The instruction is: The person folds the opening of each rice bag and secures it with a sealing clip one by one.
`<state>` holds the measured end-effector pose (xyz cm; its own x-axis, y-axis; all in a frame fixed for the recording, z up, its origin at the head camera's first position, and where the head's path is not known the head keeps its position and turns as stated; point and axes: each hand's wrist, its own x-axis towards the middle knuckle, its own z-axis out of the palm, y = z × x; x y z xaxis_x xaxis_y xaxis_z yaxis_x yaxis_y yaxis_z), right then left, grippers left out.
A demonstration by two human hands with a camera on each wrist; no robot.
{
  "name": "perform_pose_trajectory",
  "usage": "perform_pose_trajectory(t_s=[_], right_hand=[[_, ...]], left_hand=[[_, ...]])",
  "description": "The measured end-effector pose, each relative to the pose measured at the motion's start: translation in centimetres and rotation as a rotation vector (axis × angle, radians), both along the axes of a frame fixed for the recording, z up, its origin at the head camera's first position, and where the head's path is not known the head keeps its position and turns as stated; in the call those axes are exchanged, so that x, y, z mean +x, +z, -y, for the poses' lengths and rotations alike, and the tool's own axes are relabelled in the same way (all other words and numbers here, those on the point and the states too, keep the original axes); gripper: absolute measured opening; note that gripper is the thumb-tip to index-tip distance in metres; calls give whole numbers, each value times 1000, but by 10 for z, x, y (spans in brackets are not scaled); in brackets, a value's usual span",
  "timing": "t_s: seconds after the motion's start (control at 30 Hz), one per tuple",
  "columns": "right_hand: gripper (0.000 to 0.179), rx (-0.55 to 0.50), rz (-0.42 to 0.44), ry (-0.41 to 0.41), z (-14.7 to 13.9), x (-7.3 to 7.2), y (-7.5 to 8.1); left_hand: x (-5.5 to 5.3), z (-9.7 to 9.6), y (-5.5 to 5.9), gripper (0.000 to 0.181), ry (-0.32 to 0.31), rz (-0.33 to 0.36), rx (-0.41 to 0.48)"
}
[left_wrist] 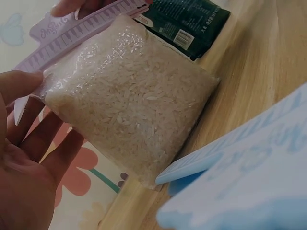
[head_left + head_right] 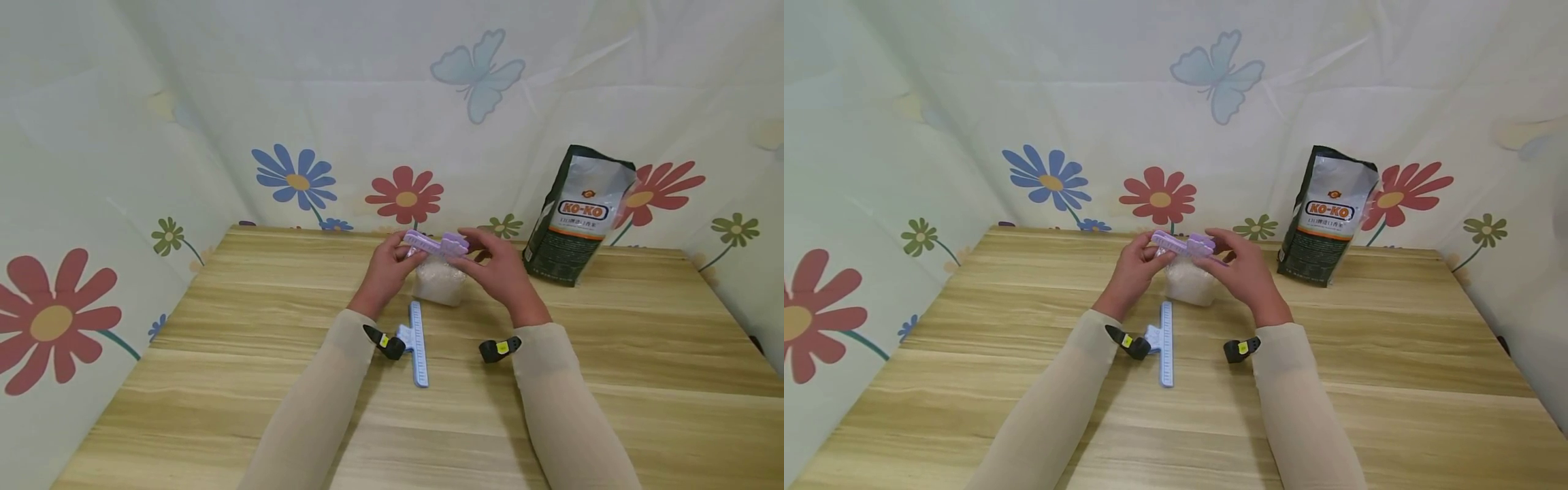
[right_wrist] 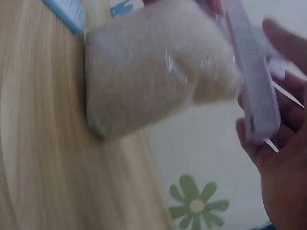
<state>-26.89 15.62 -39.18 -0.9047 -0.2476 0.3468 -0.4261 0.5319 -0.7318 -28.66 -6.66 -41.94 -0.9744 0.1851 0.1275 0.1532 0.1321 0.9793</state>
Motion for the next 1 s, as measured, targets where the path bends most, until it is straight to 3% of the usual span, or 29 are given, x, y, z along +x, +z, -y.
perform_pose_trajectory(t_s=[0.17,0.4,0.57,1.0], right_hand=[[70,-120,215,58,-17,-7,-11],[61,-229,441,228,-36,-17,-43],[60,-215,460,278,-36,-17,-53],[64,-134,482,185,-24,-19,-57]], left_hand=[[0,0,-1,48,-14,32,4],[0,3,-3,41,-53,24,-32],[0,5,-4,44,-75,52,-55],[-2,13,-7,67,-180,134,-158]])
